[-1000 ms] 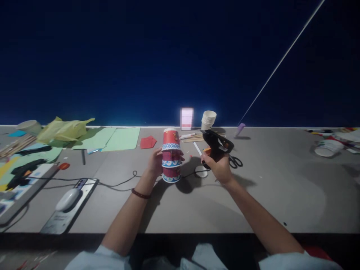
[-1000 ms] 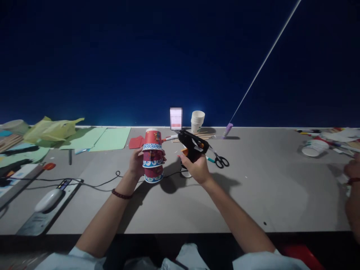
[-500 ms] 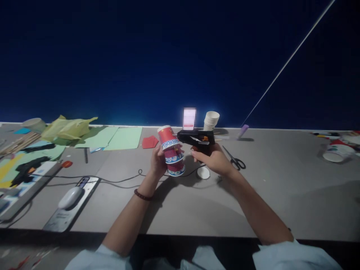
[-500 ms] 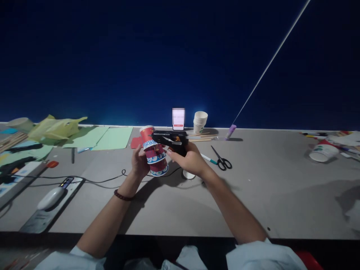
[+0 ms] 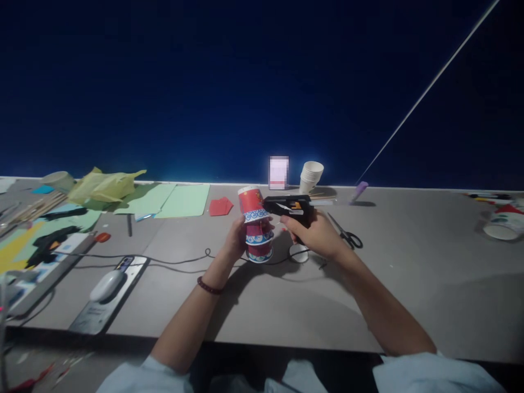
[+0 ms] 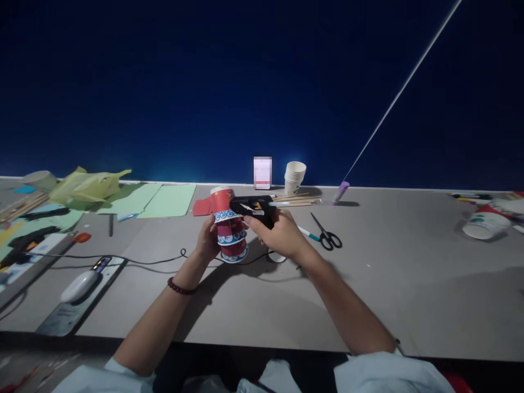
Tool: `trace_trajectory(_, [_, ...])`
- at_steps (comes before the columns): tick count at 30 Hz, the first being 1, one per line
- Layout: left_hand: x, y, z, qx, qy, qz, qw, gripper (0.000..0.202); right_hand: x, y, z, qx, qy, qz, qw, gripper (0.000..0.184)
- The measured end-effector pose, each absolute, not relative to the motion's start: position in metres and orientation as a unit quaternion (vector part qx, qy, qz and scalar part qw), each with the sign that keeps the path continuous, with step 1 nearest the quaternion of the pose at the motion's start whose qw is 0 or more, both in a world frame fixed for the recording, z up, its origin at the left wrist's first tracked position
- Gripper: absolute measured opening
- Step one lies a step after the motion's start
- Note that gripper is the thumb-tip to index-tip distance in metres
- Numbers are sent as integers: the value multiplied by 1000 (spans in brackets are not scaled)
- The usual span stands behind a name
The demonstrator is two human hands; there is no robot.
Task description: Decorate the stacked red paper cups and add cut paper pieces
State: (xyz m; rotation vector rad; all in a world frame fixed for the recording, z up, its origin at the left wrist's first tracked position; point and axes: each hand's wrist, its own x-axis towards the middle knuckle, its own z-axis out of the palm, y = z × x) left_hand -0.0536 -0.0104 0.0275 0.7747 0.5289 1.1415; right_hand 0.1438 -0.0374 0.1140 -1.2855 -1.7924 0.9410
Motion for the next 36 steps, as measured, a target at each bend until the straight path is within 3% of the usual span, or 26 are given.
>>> trace_trajectory(10, [-51,-12,25,329,228,522,753,49,146,-44,121,-449,-734,307,406,19])
trace_trajectory(36, [-49,-14,25,317,233,510,765,45,144,-48,123,-449,-748,277,402,16])
